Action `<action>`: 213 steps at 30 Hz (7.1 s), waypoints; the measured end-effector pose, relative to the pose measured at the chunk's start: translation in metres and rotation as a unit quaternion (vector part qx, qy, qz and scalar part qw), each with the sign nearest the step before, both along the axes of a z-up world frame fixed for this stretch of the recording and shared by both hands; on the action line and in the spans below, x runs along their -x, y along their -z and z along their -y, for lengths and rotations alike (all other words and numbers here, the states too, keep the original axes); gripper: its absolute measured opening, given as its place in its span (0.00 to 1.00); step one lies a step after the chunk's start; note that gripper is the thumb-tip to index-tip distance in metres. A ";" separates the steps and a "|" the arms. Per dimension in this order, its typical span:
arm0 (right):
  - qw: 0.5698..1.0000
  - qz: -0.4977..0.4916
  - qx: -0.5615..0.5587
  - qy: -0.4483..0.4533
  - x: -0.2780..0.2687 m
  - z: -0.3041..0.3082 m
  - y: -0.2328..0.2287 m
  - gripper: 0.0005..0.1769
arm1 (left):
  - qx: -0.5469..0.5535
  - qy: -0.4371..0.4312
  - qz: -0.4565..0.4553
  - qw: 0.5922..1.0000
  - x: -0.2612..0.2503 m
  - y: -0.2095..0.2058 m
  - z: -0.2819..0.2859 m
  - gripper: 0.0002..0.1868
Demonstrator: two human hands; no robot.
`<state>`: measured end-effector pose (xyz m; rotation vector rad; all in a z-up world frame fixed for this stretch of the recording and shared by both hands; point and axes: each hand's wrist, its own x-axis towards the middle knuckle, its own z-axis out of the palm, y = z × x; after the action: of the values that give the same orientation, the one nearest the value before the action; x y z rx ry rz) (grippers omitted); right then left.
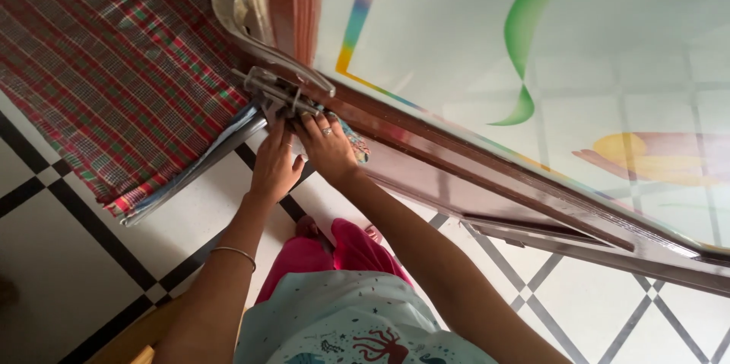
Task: The person wipes a glass-paneled door with a patterned cloth. They clean the upper frame, the glass surface, and the lower frame and handle area, moving methodically from top to bottom.
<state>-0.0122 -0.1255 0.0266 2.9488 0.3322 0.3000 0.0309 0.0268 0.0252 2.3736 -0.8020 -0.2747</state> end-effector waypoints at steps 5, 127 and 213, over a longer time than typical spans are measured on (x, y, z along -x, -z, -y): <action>0.999 -0.026 -0.017 -0.010 0.013 0.017 -0.002 0.32 | 0.132 -0.061 0.005 0.989 -0.013 0.079 -0.017 0.43; 0.956 0.061 -0.162 0.237 0.013 -0.057 -0.073 0.13 | 0.144 0.229 0.199 0.942 -0.134 -0.102 -0.056 0.27; 0.894 0.178 -0.055 0.407 0.326 0.214 0.005 0.32 | -0.169 0.194 0.003 0.966 0.132 -0.042 0.134 0.60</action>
<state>-0.3381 -0.3390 0.0219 2.7340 -0.9629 0.7154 -0.1007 -0.1068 0.0676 2.5074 -1.3131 -0.6077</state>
